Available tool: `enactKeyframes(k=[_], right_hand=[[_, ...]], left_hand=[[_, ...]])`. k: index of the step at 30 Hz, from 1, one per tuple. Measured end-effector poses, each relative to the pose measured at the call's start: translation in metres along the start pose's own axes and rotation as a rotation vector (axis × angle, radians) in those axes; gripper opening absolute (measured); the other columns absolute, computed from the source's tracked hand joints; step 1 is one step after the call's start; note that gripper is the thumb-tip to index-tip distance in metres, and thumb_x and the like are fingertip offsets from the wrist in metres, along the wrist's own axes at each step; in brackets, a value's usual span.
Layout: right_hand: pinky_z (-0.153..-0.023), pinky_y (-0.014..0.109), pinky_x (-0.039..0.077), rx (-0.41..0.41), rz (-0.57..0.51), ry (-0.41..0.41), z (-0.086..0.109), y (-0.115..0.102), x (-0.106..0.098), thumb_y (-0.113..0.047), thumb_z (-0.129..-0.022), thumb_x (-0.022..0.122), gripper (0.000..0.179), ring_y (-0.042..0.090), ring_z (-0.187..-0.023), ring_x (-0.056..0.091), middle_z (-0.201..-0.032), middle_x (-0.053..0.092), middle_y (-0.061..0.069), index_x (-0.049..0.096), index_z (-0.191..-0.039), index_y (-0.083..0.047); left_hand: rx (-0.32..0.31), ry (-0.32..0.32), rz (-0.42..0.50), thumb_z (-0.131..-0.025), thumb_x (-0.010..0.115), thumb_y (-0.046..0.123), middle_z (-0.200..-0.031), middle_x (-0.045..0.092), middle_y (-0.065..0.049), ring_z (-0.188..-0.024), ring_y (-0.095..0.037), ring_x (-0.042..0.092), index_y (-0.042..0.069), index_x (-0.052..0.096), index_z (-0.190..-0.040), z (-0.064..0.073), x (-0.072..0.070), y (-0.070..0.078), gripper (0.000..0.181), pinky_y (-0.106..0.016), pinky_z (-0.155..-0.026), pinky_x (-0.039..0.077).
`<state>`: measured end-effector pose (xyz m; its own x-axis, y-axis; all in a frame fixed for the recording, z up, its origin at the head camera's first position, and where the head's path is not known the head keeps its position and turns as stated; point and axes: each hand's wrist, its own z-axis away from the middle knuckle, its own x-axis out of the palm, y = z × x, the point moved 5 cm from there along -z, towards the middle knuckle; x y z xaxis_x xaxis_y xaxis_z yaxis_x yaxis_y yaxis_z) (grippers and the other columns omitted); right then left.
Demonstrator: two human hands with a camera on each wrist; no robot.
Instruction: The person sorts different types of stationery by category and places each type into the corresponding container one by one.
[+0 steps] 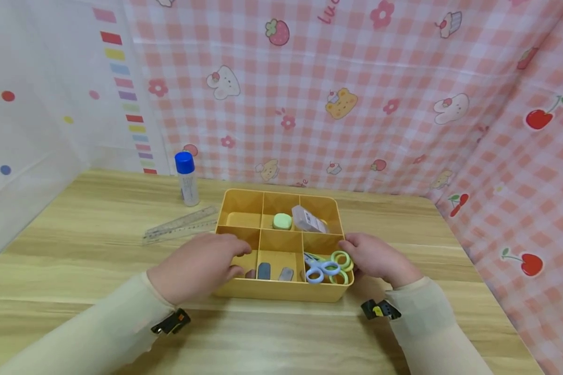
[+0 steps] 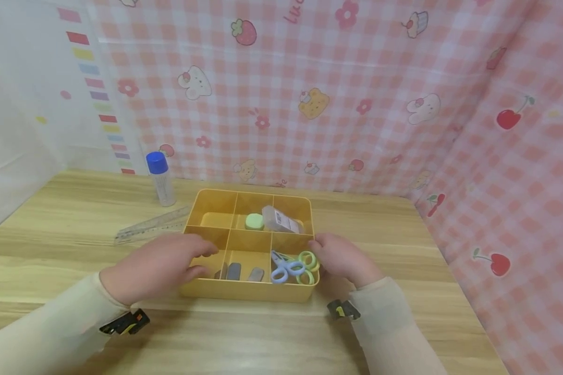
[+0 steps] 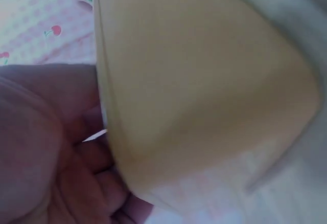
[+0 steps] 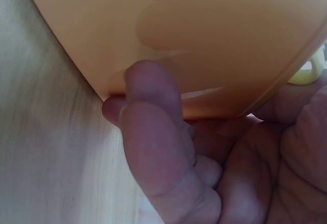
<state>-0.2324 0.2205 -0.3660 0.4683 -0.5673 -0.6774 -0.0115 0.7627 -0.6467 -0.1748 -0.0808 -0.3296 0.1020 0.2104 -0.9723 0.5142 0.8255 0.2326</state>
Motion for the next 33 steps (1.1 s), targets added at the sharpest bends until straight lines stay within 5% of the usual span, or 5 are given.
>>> enactKeyframes(k=[10,15,26,33], right_hand=[[-0.068,0.040,0.065,-0.003,-0.019,-0.008,0.000,0.002,0.001,-0.024,-0.113,0.040,0.042,0.020,-0.076,0.074,-0.096,0.074,0.010,0.061,-0.139,0.001],[-0.069,0.039,0.065,0.000,-0.011,-0.005,-0.002,0.000,0.002,-0.025,-0.113,0.041,0.042,0.019,-0.076,0.073,-0.098,0.074,0.010,0.060,-0.142,-0.002],[-0.067,0.038,0.064,0.006,0.008,0.006,0.000,-0.001,0.001,-0.025,-0.113,0.041,0.040,0.018,-0.072,0.072,-0.094,0.073,0.010,0.062,-0.137,-0.001],[-0.068,0.038,0.064,0.014,0.000,0.004,-0.002,0.000,0.002,-0.025,-0.113,0.042,0.040,0.018,-0.074,0.072,-0.096,0.074,0.009,0.062,-0.138,-0.002]], left_hand=[[0.060,-0.255,-0.208,-0.094,0.079,0.032,-0.080,0.072,0.003,-0.069,-0.014,0.062,0.013,0.077,-0.094,-0.037,0.014,0.008,0.019,-0.035,-0.077,0.061],[0.030,-0.341,-0.184,-0.094,0.076,0.025,-0.069,0.060,0.001,-0.063,-0.016,0.051,0.014,0.068,-0.075,-0.043,0.027,0.006,0.024,-0.035,-0.066,0.053],[0.061,-0.328,-0.140,-0.090,0.074,0.021,-0.068,0.058,0.001,-0.062,-0.016,0.050,0.016,0.062,-0.069,-0.044,0.031,0.002,0.024,-0.035,-0.063,0.048],[0.068,-0.301,-0.106,-0.092,0.080,0.033,-0.068,0.062,0.008,-0.065,-0.012,0.055,0.022,0.067,-0.073,-0.044,0.026,-0.004,0.024,-0.033,-0.067,0.053]])
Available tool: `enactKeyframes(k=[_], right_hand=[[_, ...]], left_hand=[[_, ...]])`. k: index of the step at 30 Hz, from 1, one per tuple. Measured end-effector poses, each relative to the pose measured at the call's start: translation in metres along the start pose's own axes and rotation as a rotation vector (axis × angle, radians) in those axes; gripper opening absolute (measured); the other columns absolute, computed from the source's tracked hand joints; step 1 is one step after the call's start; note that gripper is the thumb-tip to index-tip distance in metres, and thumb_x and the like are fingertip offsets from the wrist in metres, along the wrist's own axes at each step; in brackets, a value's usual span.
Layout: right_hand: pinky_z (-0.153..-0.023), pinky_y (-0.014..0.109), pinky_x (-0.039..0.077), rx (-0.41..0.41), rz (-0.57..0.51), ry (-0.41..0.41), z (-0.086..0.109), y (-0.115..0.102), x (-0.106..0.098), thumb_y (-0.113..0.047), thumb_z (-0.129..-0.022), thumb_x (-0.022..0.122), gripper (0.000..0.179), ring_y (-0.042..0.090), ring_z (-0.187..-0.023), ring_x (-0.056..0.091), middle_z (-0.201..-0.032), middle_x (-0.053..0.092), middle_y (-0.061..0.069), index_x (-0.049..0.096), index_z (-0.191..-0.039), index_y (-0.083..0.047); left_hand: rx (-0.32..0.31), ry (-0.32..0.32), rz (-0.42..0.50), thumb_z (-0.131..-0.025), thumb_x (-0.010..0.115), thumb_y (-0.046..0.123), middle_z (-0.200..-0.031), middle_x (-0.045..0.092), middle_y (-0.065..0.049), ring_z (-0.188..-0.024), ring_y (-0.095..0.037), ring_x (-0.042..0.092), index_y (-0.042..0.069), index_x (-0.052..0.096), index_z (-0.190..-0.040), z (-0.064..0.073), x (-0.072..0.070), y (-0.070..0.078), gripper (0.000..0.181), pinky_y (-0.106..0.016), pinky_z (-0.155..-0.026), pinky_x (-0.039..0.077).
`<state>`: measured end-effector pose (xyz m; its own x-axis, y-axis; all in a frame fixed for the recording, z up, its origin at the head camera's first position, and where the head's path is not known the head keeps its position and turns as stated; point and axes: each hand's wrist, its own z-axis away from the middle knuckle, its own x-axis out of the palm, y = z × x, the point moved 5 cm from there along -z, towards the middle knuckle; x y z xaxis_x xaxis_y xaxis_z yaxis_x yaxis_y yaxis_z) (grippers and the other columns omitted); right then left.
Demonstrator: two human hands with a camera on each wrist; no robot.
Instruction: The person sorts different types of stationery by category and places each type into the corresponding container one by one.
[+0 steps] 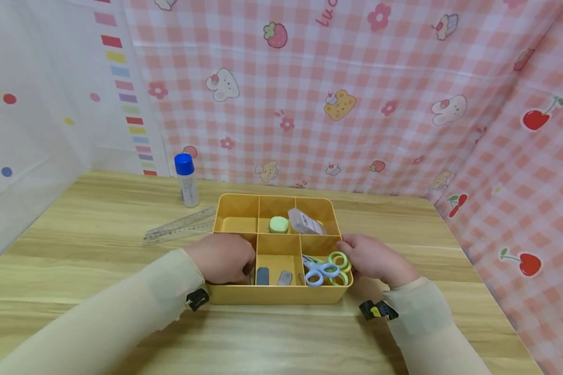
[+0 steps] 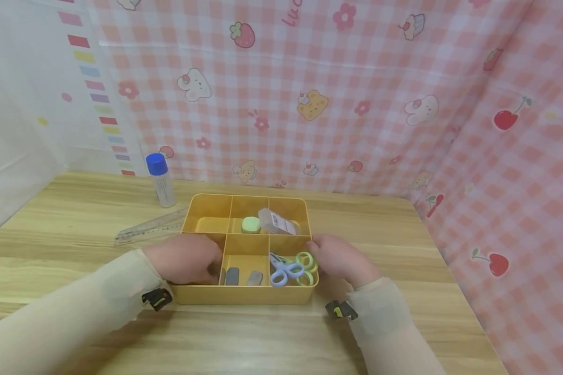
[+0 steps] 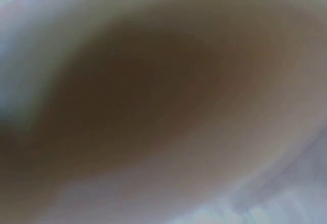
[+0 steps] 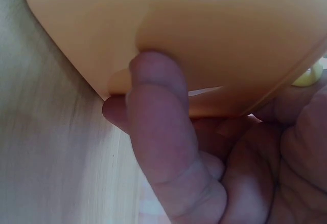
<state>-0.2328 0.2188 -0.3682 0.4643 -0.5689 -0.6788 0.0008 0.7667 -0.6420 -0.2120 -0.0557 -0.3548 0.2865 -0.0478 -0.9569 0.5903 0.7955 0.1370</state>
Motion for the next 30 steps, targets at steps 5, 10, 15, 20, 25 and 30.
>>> enactKeyframes(k=[5,10,15,20,25,30], right_hand=[[-0.069,0.039,0.064,-0.007,0.004,-0.012,-0.001,-0.001,0.000,-0.025,-0.113,0.040,0.042,0.019,-0.075,0.073,-0.097,0.075,0.009,0.060,-0.143,-0.003],[-0.070,0.039,0.065,-0.002,-0.003,-0.023,0.000,-0.002,0.000,-0.025,-0.114,0.040,0.043,0.019,-0.077,0.073,-0.100,0.075,0.009,0.057,-0.146,-0.002],[-0.070,0.039,0.065,0.000,-0.006,-0.022,0.000,-0.001,-0.001,-0.024,-0.114,0.040,0.043,0.019,-0.078,0.073,-0.101,0.075,0.009,0.057,-0.146,-0.002],[-0.070,0.039,0.065,-0.005,-0.002,-0.017,0.000,-0.001,-0.001,-0.025,-0.113,0.040,0.042,0.018,-0.077,0.073,-0.099,0.075,0.009,0.058,-0.145,-0.002],[-0.068,0.038,0.064,-0.008,-0.006,-0.014,0.000,0.000,0.000,-0.025,-0.113,0.040,0.042,0.018,-0.076,0.073,-0.097,0.075,0.009,0.060,-0.142,-0.002],[-0.069,0.038,0.064,-0.005,-0.001,-0.013,0.001,0.000,0.000,-0.025,-0.113,0.040,0.042,0.018,-0.076,0.073,-0.097,0.075,0.009,0.060,-0.142,-0.002]], left_hand=[[-0.053,0.035,0.076,-0.094,0.078,0.038,-0.068,0.059,0.009,-0.067,-0.013,0.057,0.026,0.062,-0.076,0.013,-0.021,-0.003,0.027,-0.030,-0.065,0.047],[-0.099,0.172,0.147,-0.099,0.074,0.029,-0.080,0.069,0.012,-0.070,-0.012,0.060,0.024,0.065,-0.087,0.028,-0.049,0.004,0.015,-0.027,-0.064,0.049],[-0.082,0.286,0.136,-0.100,0.072,0.028,-0.087,0.073,0.013,-0.071,-0.008,0.062,0.023,0.066,-0.090,0.030,-0.058,0.017,0.013,-0.026,-0.063,0.050],[-0.008,0.311,0.161,-0.102,0.070,0.026,-0.090,0.075,0.016,-0.078,-0.003,0.066,0.025,0.072,-0.094,0.020,-0.045,0.033,0.008,-0.026,-0.073,0.057],[0.071,0.275,0.088,-0.100,0.072,0.025,-0.078,0.067,0.015,-0.067,-0.007,0.057,0.025,0.074,-0.088,0.012,-0.030,0.044,0.012,-0.026,-0.068,0.053],[0.110,0.257,0.072,-0.098,0.073,0.022,-0.072,0.061,0.016,-0.066,-0.009,0.054,0.025,0.072,-0.080,0.009,-0.024,0.047,0.019,-0.027,-0.066,0.050]])
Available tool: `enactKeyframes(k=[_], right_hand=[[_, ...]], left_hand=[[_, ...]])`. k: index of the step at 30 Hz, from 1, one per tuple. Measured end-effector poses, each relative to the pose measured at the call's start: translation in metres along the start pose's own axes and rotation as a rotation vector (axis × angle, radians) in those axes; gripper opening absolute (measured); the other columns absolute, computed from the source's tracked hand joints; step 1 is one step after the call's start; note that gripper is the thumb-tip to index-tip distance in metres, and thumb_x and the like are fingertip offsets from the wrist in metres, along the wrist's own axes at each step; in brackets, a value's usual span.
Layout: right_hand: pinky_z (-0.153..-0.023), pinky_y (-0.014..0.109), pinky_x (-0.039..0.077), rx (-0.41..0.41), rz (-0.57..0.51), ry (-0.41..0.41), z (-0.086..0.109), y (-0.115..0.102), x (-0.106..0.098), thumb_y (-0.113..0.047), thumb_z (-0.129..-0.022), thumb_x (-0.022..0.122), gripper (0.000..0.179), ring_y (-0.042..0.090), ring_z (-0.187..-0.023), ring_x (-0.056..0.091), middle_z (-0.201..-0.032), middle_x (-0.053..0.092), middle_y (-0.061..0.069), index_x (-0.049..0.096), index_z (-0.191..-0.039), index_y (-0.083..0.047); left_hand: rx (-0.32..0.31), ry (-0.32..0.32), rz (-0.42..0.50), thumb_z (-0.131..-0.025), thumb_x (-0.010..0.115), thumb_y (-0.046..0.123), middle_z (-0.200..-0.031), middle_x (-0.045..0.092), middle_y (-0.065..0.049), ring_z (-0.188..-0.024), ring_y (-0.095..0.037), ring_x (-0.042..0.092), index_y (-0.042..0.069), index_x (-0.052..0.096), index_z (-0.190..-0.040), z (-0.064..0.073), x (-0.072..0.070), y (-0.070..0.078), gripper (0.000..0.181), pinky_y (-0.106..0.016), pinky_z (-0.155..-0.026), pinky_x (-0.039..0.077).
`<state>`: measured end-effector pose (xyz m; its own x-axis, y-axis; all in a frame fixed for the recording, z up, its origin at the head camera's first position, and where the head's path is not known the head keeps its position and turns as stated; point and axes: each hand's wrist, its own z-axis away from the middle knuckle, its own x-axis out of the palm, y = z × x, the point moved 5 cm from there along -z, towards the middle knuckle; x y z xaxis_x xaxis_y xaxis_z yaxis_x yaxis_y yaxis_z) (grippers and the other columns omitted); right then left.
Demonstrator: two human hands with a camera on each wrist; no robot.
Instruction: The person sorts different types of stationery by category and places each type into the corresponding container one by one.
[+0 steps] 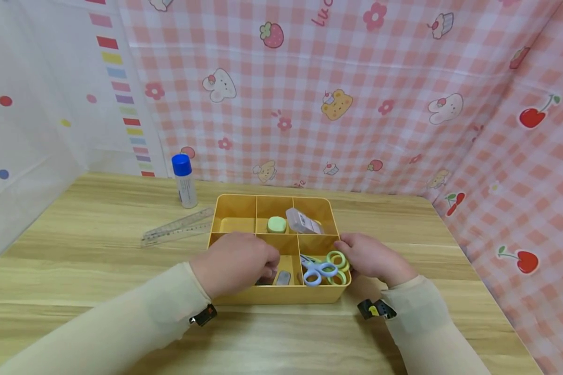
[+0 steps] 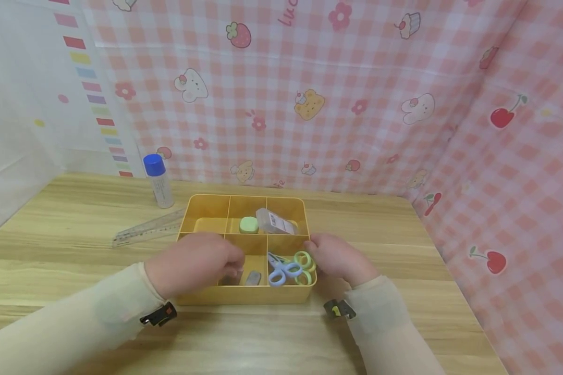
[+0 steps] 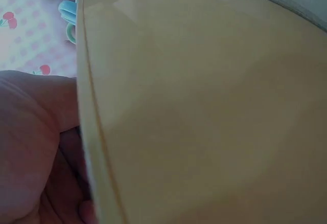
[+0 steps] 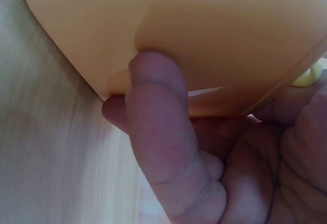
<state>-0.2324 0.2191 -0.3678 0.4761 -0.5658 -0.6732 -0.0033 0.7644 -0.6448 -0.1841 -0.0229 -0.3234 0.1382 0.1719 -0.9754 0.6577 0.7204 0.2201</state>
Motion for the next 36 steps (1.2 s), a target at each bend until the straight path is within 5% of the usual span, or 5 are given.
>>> enactKeyframes(k=[17,21,28,36], right_hand=[[-0.070,0.038,0.065,0.011,0.004,0.000,0.000,0.000,0.000,-0.026,-0.113,0.041,0.042,0.018,-0.076,0.072,-0.098,0.074,0.009,0.059,-0.144,-0.003],[-0.069,0.038,0.064,0.006,-0.003,0.002,0.000,0.000,0.000,-0.026,-0.113,0.041,0.042,0.018,-0.076,0.073,-0.097,0.075,0.008,0.059,-0.143,-0.003],[-0.070,0.039,0.065,0.007,0.017,0.011,0.000,-0.002,0.000,-0.025,-0.113,0.041,0.041,0.018,-0.076,0.072,-0.097,0.074,0.009,0.061,-0.141,-0.002],[-0.068,0.039,0.064,-0.004,0.032,0.018,0.002,-0.003,0.000,-0.025,-0.113,0.041,0.040,0.018,-0.074,0.072,-0.096,0.073,0.010,0.062,-0.135,0.000]], left_hand=[[0.045,0.011,-0.047,-0.097,0.076,0.025,-0.073,0.068,0.014,-0.064,-0.008,0.054,0.024,0.081,-0.082,0.000,0.006,0.001,0.015,-0.027,-0.064,0.051],[-0.013,0.047,0.017,-0.103,0.068,0.029,-0.094,0.078,0.009,-0.081,-0.010,0.069,0.020,0.082,-0.104,0.004,-0.003,-0.010,0.017,-0.034,-0.080,0.060],[-0.256,0.180,0.101,-0.108,0.057,0.033,-0.139,0.070,-0.007,-0.122,-0.030,0.070,0.013,0.064,-0.142,0.028,-0.039,-0.071,0.040,-0.052,-0.106,0.056],[-0.463,0.072,0.048,-0.103,0.066,0.032,-0.152,0.056,-0.026,-0.138,-0.050,0.054,0.003,0.053,-0.151,0.067,-0.031,-0.160,0.057,-0.068,-0.113,0.044]])
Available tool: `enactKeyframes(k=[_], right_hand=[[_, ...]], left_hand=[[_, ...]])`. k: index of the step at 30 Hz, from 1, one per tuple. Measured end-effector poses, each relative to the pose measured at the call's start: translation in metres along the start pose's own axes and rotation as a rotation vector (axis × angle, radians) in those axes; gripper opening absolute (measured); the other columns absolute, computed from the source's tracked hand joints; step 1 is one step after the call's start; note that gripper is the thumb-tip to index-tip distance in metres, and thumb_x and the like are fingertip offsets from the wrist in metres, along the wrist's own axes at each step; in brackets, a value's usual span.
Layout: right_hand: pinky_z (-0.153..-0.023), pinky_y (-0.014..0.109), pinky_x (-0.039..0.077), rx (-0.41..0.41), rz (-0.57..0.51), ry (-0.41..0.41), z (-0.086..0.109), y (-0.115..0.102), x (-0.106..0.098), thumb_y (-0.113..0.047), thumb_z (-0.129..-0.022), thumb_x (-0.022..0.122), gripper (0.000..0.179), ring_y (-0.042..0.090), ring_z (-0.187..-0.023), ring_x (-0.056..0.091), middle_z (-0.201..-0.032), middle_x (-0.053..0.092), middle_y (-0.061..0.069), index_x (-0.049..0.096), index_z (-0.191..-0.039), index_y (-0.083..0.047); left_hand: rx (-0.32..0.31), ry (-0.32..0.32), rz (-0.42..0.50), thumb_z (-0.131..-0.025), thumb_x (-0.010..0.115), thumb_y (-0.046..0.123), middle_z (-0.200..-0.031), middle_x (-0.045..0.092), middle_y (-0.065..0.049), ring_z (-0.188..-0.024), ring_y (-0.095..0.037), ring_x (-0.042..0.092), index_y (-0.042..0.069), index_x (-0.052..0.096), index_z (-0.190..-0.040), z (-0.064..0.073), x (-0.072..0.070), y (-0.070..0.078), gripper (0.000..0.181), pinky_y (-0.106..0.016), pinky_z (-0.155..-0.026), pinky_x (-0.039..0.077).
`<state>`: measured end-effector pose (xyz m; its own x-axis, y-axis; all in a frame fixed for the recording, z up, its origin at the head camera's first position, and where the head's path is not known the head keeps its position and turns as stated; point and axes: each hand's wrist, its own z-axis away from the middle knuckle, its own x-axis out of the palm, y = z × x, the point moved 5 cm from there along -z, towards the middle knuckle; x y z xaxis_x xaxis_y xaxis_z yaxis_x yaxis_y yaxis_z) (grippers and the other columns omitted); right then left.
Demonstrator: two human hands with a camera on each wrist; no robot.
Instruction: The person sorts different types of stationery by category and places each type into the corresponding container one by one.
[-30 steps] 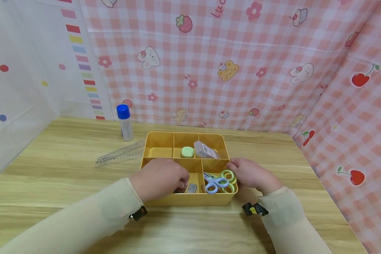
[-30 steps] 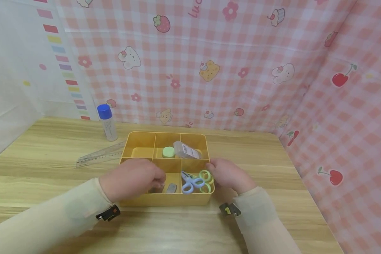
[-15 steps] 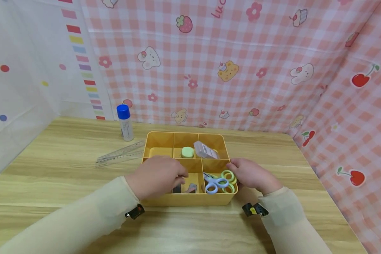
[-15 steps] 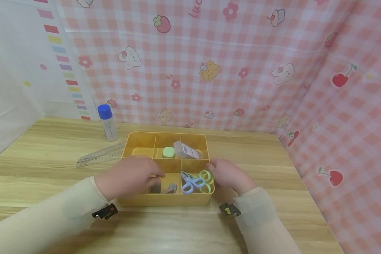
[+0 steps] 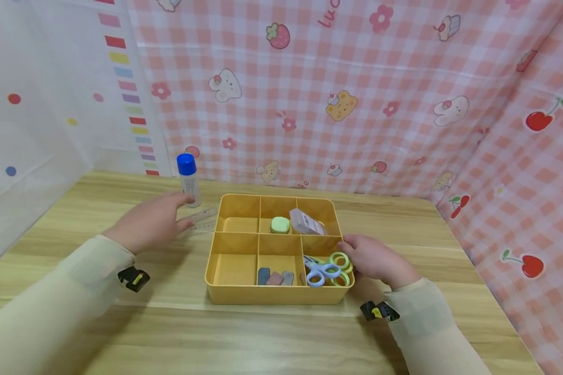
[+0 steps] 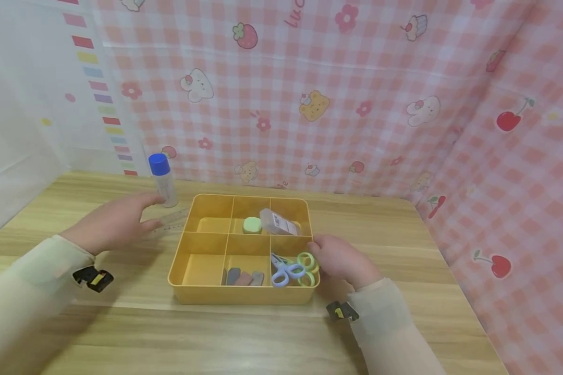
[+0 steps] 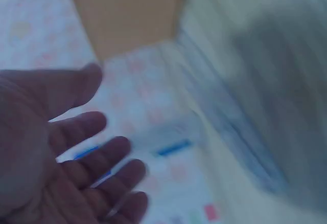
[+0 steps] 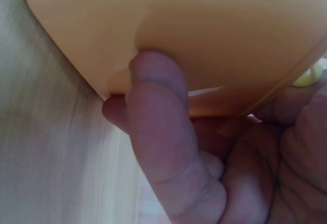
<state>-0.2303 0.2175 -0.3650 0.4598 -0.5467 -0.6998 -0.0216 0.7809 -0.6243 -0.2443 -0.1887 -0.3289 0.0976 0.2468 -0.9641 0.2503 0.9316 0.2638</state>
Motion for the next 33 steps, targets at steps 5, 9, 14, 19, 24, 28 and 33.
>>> enactKeyframes(k=[5,9,14,19,24,28,33], right_hand=[[-0.068,0.039,0.065,-0.004,-0.005,-0.005,0.002,0.000,-0.001,-0.025,-0.113,0.041,0.041,0.018,-0.075,0.072,-0.098,0.074,0.010,0.061,-0.137,0.002],[-0.069,0.039,0.065,0.002,-0.008,-0.009,0.002,0.001,-0.001,-0.025,-0.113,0.040,0.042,0.018,-0.076,0.073,-0.097,0.074,0.011,0.061,-0.137,0.003],[-0.069,0.038,0.065,0.011,-0.016,-0.008,0.000,0.003,0.001,-0.024,-0.113,0.041,0.041,0.018,-0.075,0.073,-0.096,0.074,0.010,0.062,-0.136,0.002],[-0.067,0.039,0.064,-0.019,-0.016,0.000,-0.001,0.002,0.001,-0.024,-0.113,0.040,0.040,0.018,-0.072,0.072,-0.094,0.074,0.010,0.062,-0.135,0.001],[-0.067,0.040,0.064,-0.020,-0.027,0.000,-0.001,0.002,0.001,-0.024,-0.113,0.040,0.040,0.018,-0.073,0.072,-0.094,0.074,0.010,0.063,-0.135,0.001],[-0.068,0.039,0.064,-0.007,-0.031,0.001,-0.002,0.002,0.001,-0.024,-0.113,0.040,0.040,0.018,-0.074,0.072,-0.095,0.073,0.010,0.063,-0.134,0.000],[-0.067,0.039,0.064,-0.018,-0.032,0.001,-0.001,0.002,0.000,-0.024,-0.113,0.040,0.040,0.018,-0.074,0.072,-0.095,0.073,0.010,0.063,-0.134,0.001]], left_hand=[[-0.031,-0.093,-0.074,-0.097,0.073,0.032,-0.136,0.063,-0.032,-0.122,-0.049,0.064,-0.006,0.058,-0.143,0.006,0.016,-0.034,0.061,-0.067,-0.105,0.050],[-0.026,-0.108,-0.101,-0.097,0.074,0.031,-0.130,0.066,-0.033,-0.119,-0.049,0.066,-0.010,0.060,-0.138,0.007,0.022,-0.050,0.060,-0.064,-0.102,0.053],[-0.046,-0.122,-0.083,-0.096,0.075,0.029,-0.125,0.070,-0.030,-0.116,-0.048,0.067,-0.010,0.063,-0.132,0.004,0.028,-0.067,0.054,-0.064,-0.101,0.053],[-0.047,-0.129,-0.082,-0.096,0.075,0.024,-0.105,0.074,-0.018,-0.093,-0.032,0.070,-0.006,0.070,-0.117,0.001,0.031,-0.075,0.037,-0.061,-0.094,0.056],[-0.061,-0.133,-0.080,-0.096,0.075,0.022,-0.109,0.075,-0.020,-0.096,-0.034,0.071,-0.007,0.071,-0.119,-0.001,0.031,-0.076,0.037,-0.062,-0.096,0.056],[-0.075,-0.133,-0.068,-0.096,0.075,0.021,-0.115,0.075,-0.024,-0.104,-0.039,0.071,-0.008,0.070,-0.122,-0.001,0.032,-0.078,0.039,-0.064,-0.099,0.054],[-0.083,-0.129,-0.052,-0.095,0.075,0.020,-0.112,0.075,-0.022,-0.099,-0.035,0.071,-0.007,0.071,-0.119,-0.003,0.032,-0.078,0.036,-0.062,-0.098,0.055]])
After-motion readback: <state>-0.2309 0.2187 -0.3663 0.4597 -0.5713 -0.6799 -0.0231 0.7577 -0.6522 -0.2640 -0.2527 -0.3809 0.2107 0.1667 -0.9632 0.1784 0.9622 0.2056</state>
